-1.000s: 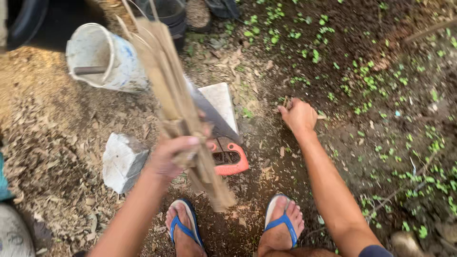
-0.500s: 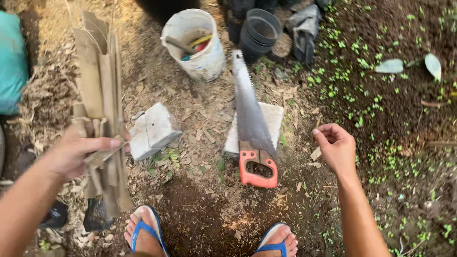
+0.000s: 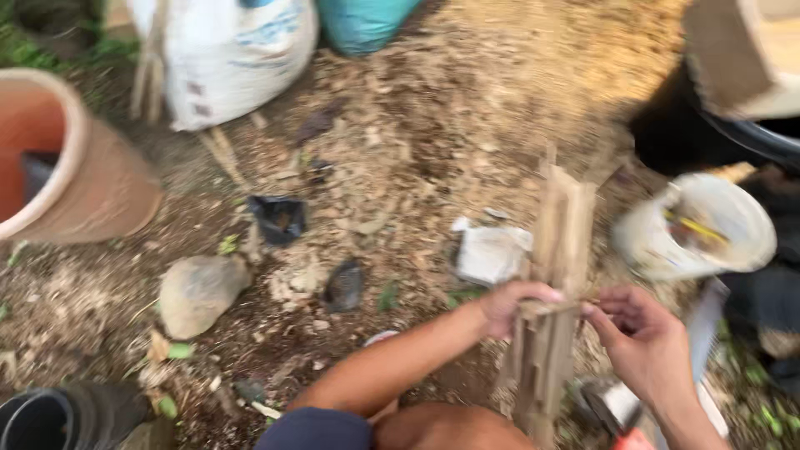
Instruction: The person assembles a wooden tray by inserting thin wooden slats into a rectangular frame. They use a hand saw to trim the slats flush with the frame, then inspect and adjust the fit of the slats. The person places the completed tray on the ground and gathers leftover wood pieces.
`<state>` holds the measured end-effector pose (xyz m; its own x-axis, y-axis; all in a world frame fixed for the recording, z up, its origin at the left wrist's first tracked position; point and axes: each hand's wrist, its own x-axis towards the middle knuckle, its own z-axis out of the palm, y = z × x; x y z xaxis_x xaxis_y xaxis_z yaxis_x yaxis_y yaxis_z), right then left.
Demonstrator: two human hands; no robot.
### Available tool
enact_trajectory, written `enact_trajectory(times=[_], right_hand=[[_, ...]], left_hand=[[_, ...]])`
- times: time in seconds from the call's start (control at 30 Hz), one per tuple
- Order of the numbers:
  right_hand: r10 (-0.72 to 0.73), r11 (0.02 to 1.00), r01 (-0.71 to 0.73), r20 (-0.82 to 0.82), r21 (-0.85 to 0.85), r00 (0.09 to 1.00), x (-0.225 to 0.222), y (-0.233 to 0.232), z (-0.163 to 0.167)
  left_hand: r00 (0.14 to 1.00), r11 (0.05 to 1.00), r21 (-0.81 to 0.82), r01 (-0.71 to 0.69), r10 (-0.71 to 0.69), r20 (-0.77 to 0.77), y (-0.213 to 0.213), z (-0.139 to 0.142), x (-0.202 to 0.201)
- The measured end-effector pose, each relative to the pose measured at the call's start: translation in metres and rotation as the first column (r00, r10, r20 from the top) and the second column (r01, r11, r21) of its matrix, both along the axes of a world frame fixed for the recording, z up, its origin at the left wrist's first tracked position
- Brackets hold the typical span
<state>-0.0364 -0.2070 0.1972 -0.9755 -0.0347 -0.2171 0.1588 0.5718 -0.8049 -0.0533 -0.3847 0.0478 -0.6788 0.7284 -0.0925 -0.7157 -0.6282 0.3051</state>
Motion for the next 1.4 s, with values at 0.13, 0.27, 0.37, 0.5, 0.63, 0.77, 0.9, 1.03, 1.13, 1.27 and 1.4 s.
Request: enact_trajectory(times=[0.13, 0.27, 0.37, 0.5, 0.63, 0.77, 0.9, 1.03, 1.13, 1.27, 1.4], right_hand=[[0.039, 0.994, -0.027, -0.109, 0.109, 0.993, -0.024, -0.074, -0.027], [0.206, 0.825, -0.06, -0.201, 0.562, 0.958, -0.042, -0.116, -0.045], [0.089, 0.799, -0.129, 0.096, 0.587, 0.991, -0.077, -0.138, -0.058], [0.219, 0.735, -0.386, 0.343, 0.558, 0.913, -0.13, -0.171, -0.076], [0.408, 0.612, -0.712, 0.635, 0.344, 0.656, -0.168, -0.22, -0.07], [0.34, 0.641, -0.622, 0.56, 0.45, 0.756, -0.2, -0.295, -0.047], [0.67, 0.646, -0.693, 0.197, 0.32, 0.715, -0.186, -0.407, -0.059], [0.94, 0.319, -0.849, -0.029, 0.421, 0.34, -0.131, -0.527, -0.09], [0.952, 0.272, -0.821, -0.266, 0.503, 0.152, -0.073, -0.603, -0.112], [0.896, 0.32, -0.797, -0.436, 0.511, 0.081, -0.036, -0.665, -0.115], [0.84, 0.513, -0.733, -0.086, 0.447, 0.536, -0.053, -0.678, -0.085]], left_hand=[[0.972, 0.971, -0.047, -0.235, 0.235, -0.006, -0.03, -0.031, -0.012], [0.954, 0.954, -0.036, -0.297, 0.298, 0.028, -0.069, -0.057, -0.025], [0.933, 0.933, -0.012, -0.361, 0.361, 0.006, -0.1, -0.068, -0.029], [0.869, 0.873, 0.004, -0.487, 0.485, -0.099, -0.147, -0.068, -0.028], [0.81, 0.811, -0.017, -0.585, 0.582, -0.069, -0.201, -0.058, -0.021], [0.741, 0.744, -0.013, -0.668, 0.663, -0.103, -0.26, -0.041, 0.009], [0.625, 0.623, -0.054, -0.78, 0.776, -0.082, -0.307, -0.024, 0.066], [0.421, 0.428, 0.102, -0.898, 0.903, -0.085, -0.335, -0.006, 0.126], [0.326, 0.326, -0.086, -0.942, 0.945, 0.01, -0.351, 0.008, 0.177], [0.015, 0.014, -0.368, -0.93, 1.0, -0.002, -0.373, 0.02, 0.24], [-0.13, -0.142, -0.456, -0.878, 0.99, -0.058, -0.378, 0.024, 0.291]])
